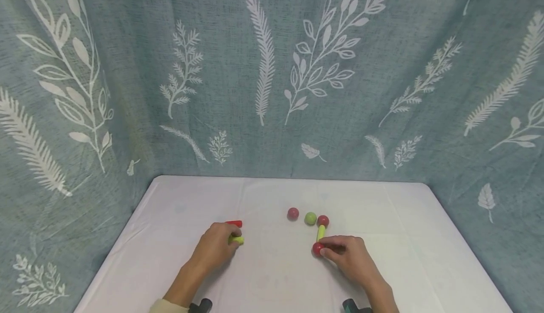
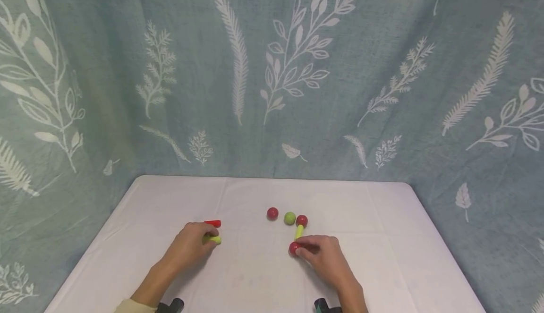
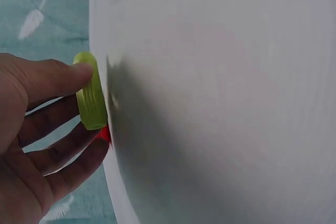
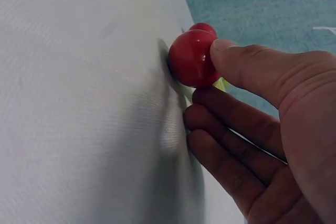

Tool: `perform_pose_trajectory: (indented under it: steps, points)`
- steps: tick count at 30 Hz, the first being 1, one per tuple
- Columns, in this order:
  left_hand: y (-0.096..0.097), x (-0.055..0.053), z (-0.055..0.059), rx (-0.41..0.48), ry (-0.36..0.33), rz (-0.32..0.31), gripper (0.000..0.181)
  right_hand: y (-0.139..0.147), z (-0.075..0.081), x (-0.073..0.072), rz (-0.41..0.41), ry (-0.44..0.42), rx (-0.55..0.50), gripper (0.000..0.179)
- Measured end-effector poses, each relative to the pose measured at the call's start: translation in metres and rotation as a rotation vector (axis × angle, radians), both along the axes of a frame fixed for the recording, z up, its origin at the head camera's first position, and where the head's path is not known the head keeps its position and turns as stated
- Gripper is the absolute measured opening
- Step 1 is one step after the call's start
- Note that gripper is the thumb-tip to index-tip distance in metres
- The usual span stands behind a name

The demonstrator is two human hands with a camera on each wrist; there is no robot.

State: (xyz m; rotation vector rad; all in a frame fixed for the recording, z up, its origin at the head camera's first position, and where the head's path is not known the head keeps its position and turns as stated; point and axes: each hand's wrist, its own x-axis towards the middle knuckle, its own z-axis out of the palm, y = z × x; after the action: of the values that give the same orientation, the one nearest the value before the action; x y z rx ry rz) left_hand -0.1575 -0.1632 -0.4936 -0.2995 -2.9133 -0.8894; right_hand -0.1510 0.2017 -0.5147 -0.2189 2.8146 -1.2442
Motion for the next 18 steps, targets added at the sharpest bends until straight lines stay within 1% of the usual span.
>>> perform_pose_trajectory:
  steps: [2, 4, 7, 10, 14, 18]
  points:
    - [0.006, 0.004, 0.001, 0.030, -0.014, 0.001, 0.018, 0.001, 0.001, 0.000, 0.006, 0.003, 0.008, 0.021]
    - [0.014, 0.007, 0.002, 0.070, -0.027, -0.013, 0.019, 0.001, 0.002, 0.000, 0.017, 0.006, 0.009, 0.022]
    - [0.027, 0.012, 0.002, 0.142, -0.023, -0.063, 0.019, 0.003, 0.002, 0.000, 0.033, 0.008, 0.017, 0.022]
    - [0.041, 0.018, -0.001, 0.225, -0.040, -0.130, 0.018, 0.004, 0.003, -0.001, 0.040, -0.001, 0.019, 0.021]
    - [0.062, 0.026, -0.004, 0.335, -0.123, -0.189, 0.016, 0.004, 0.004, -0.001, 0.042, -0.006, 0.022, 0.020]
    - [0.084, 0.033, -0.007, 0.396, -0.216, -0.191, 0.014, 0.003, 0.004, -0.002, 0.052, 0.000, 0.028, 0.020]
